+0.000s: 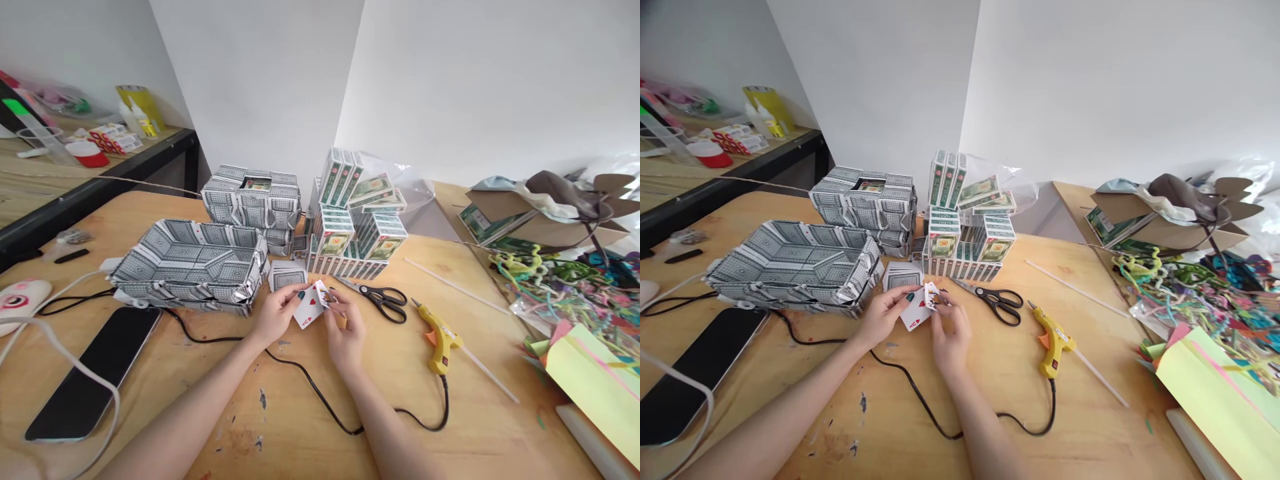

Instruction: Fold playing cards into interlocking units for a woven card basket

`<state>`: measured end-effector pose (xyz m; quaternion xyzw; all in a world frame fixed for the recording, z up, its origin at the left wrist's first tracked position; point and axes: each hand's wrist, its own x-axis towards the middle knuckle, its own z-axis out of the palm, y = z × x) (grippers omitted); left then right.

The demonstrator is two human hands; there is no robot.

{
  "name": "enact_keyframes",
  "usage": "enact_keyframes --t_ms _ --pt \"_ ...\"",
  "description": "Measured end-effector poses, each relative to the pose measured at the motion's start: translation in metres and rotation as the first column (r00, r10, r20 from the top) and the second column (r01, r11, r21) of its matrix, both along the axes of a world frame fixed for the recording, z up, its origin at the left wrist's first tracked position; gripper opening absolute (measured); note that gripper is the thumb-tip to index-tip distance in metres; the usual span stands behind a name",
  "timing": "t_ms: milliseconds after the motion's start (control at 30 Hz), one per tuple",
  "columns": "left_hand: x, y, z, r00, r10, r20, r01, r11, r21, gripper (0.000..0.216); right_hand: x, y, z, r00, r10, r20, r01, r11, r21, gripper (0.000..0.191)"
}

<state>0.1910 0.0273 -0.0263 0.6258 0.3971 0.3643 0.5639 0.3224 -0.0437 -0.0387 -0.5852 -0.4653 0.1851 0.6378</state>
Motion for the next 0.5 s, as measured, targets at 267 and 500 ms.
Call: enact_keyframes --t_ms 267,500 --pt "0.0064 -0.0062 0.0039 0.995 0.003 0.097 0.011 0.989 -0.146 0.044 -0.0006 -0.0016 0.0064 0.937 0.125 0.326 -0.117 0.992 -0.044 0.019" --pt "0.0076 -0.0029 0.0 0.999 0.037 0.01 -0.034 0.984 -0.177 0.03 0.0049 0.0026 0.0024 0.998 0.047 -0.038 -0.053 0.983 -0.175 0.038"
